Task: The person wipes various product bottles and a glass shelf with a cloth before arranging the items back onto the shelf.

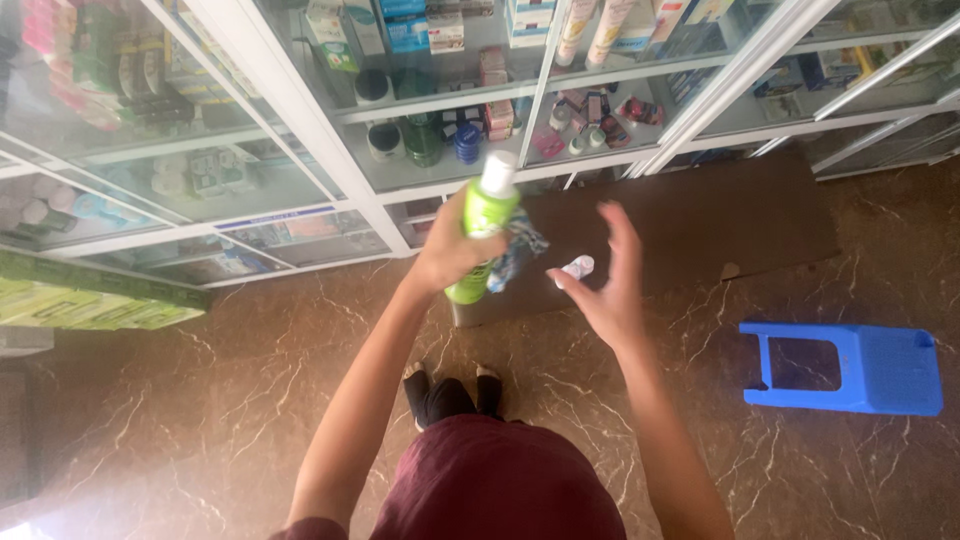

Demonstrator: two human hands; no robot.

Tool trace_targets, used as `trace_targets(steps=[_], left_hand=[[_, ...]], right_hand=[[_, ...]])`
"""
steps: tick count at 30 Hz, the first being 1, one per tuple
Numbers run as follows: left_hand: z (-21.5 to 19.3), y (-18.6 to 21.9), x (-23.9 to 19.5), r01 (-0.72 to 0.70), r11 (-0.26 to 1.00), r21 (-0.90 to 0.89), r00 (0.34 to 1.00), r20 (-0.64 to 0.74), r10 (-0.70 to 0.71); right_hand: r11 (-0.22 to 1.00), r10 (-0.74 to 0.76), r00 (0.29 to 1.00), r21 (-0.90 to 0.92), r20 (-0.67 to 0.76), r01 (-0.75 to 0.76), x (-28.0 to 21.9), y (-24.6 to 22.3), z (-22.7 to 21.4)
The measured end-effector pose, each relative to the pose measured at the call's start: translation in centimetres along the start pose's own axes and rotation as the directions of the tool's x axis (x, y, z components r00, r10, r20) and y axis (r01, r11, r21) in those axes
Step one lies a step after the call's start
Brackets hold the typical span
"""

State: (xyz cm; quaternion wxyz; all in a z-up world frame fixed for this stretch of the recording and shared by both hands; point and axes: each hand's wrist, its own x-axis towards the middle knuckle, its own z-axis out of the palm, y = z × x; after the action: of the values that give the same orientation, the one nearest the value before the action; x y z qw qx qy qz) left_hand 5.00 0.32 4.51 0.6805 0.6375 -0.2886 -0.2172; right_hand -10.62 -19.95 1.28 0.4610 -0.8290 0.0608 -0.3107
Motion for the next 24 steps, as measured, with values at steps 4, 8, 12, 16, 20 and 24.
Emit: trace_targets(steps=[4,8,12,16,20,24], left_hand=[[1.2,-0.4,1.3,-0.102,0.993,0.053,0.993,0.073,0.098],[0.7,-1.6,2.1,-0.006,0.999,-0.041,0.997,0.073,0.009],[0.1,-3.3,1.8,0.075,0.993,-0.09,0.995,0.065,-0.069],[-0.3,-5.5,1.5,0.067,0.993,-0.097,0.996,0.059,-0.062],[-1.1,-9.0,3.0,-0.013,0.994,-0.112,0.999,0.028,0.017],[-0.9,-14.6,4.1,-0.217,0.847,0.486,0.939,-0.134,0.317]], right_hand=[[0.997,-0.08,0.967,0.035,0.243,0.074,1.8,1.3,1.9],[0.934,0.143,0.942,0.274,0.304,-0.231,2.1,3.2,2.8],[0.952,0.075,0.942,0.258,0.328,-0.166,1.6,3.4,2.8],[0.961,0.159,0.899,0.146,0.408,-0.236,1.7,3.8,2.8],[0.903,0.247,0.884,0.236,0.397,-0.359,3.5,7.1,3.2],[0.858,0.386,0.861,0.214,0.331,-0.467,3.3,11.2,3.7]])
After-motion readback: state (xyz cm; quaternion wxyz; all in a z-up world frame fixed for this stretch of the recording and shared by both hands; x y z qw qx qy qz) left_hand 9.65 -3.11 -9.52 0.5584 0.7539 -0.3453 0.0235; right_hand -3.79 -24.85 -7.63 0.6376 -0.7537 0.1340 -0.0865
